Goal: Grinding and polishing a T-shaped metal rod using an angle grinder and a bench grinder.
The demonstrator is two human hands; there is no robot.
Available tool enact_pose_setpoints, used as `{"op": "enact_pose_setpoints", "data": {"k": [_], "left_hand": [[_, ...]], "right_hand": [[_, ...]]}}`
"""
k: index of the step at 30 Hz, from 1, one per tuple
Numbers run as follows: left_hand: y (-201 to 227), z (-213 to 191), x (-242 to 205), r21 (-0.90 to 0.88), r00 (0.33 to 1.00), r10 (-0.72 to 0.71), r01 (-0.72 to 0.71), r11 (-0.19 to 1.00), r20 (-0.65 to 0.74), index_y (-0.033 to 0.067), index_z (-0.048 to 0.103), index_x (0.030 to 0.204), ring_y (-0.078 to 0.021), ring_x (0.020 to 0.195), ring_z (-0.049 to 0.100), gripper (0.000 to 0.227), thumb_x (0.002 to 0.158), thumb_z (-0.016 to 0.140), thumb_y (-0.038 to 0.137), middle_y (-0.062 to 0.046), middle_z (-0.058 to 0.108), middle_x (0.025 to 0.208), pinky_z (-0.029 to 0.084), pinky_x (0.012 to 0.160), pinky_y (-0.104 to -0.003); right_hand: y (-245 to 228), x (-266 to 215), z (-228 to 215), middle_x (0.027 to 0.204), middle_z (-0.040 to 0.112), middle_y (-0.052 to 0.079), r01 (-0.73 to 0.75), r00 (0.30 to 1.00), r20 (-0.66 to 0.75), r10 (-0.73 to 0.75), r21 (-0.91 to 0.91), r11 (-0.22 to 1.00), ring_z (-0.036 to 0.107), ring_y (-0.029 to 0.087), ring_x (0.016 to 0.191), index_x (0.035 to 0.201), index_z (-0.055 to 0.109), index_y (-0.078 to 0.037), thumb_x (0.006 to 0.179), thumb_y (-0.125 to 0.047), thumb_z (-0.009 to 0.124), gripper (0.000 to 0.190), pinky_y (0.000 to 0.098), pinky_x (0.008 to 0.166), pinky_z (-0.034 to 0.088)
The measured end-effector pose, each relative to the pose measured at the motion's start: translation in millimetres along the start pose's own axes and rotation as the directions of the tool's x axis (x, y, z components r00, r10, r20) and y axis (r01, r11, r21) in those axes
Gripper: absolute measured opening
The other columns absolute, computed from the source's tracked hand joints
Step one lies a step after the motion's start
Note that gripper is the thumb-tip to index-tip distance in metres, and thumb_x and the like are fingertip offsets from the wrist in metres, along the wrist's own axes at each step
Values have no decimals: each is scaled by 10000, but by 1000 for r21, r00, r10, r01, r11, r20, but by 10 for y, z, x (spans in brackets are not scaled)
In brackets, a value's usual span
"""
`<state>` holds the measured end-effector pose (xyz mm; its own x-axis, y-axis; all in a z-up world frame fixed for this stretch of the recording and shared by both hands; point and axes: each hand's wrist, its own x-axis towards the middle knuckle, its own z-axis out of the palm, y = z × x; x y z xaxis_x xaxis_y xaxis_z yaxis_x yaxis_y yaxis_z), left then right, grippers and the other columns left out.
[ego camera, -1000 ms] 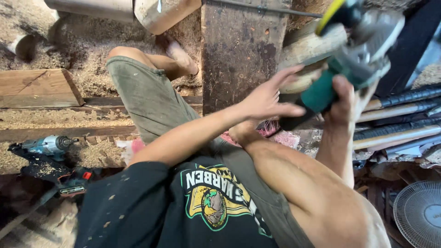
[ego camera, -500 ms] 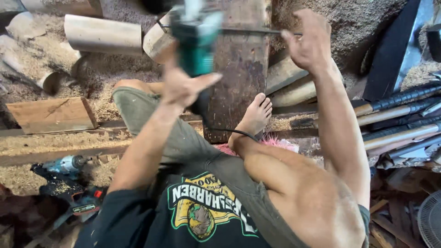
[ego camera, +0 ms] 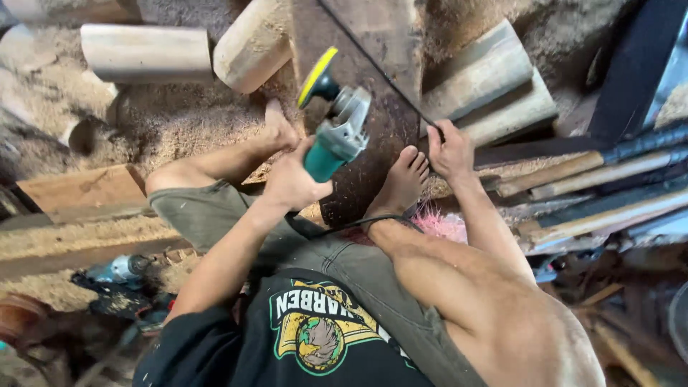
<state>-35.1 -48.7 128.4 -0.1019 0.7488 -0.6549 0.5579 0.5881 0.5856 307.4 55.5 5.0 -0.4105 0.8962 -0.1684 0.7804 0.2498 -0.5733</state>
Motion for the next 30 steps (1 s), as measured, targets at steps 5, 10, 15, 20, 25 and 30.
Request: {"op": "enact_pose_setpoints", "data": {"k": [5, 10, 15, 20, 25, 30], "left_hand": [[249, 44, 305, 101, 992, -30, 18, 995, 121, 166, 510, 1427, -457, 988, 692, 823, 651, 746, 300, -265, 721, 1036, 553, 897, -503], [297, 176, 393, 190, 984, -57, 24, 982, 167, 176, 497, 1423, -443, 985, 702, 822, 652, 748, 310, -254, 727, 1021, 552, 909, -492], [271, 215, 436, 210, 978, -76, 35, 977, 195, 161, 491, 1420, -441, 995, 697, 828, 645, 748, 298, -251, 730, 1019, 541, 915, -496], [257, 246, 469, 209, 979, -79, 39, 977, 187, 145, 491, 1424, -441, 992, 701, 835, 642, 748, 285, -266, 727, 1018, 543, 920, -488], [316, 233, 477, 177, 978, -73, 38, 983, 195, 134, 487, 1429, -435, 983, 709, 833, 653, 748, 288, -271, 728, 1007, 555, 909, -474], [347, 246, 486, 194, 977, -66, 26, 981, 201, 128, 483, 1441, -442, 977, 707, 840, 656, 741, 280, -279, 726, 995, 552, 909, -477]], "right_hand": [[-125, -18, 51, 877, 708, 213, -110, 989, -70, 128, 214, 971, 702, 407, 773, 1072, 679, -69, 1028, -184, 688, 123, 467, 650, 538], [-137, 92, 60, 901, 717, 200, -87, 991, -81, 107, 218, 972, 707, 406, 805, 1083, 688, -74, 1024, -193, 695, 133, 465, 681, 553], [-129, 190, -47, 967, 735, 168, -42, 993, -97, 62, 191, 981, 719, 384, 853, 1093, 688, -76, 1039, -189, 692, 125, 454, 726, 566], [-157, 199, -117, 1024, 742, 147, -20, 992, -123, 33, 100, 995, 716, 368, 897, 1115, 698, -85, 1025, -186, 706, 136, 445, 752, 574], [-140, 205, -119, 1039, 741, 137, 6, 996, -92, 2, 83, 997, 723, 333, 874, 1184, 699, -81, 1050, -206, 691, 184, 436, 730, 575], [-172, 231, -171, 1001, 739, 122, -2, 997, -73, 7, 59, 998, 719, 336, 861, 1185, 710, -91, 1067, -214, 680, 173, 447, 717, 565]]}}
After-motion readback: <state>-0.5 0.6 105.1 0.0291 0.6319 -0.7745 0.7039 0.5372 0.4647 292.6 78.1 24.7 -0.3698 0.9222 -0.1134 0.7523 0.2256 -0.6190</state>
